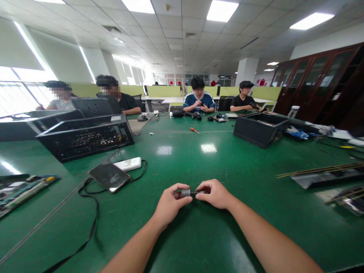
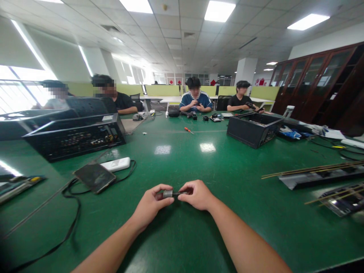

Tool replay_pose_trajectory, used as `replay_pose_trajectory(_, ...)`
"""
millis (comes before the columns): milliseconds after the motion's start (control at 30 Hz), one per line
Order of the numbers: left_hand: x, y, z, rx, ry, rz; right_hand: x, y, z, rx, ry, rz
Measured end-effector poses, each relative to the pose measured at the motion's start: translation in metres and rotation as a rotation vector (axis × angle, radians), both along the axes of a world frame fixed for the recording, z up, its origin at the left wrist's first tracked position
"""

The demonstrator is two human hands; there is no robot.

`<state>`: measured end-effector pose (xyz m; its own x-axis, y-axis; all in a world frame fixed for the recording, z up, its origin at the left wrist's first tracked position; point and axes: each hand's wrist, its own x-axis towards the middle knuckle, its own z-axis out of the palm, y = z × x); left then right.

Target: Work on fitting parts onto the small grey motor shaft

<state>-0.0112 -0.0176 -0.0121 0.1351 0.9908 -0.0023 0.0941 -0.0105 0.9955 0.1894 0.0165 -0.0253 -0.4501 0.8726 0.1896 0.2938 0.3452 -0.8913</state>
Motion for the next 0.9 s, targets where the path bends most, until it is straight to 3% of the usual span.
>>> replay_pose_trajectory(900, 0.0002, 0.0000, 0.0036, -0.016, -0.003, 0.024, 0.0040, 0.0030, 0.0001, -0.041, 0.014, 0.016)
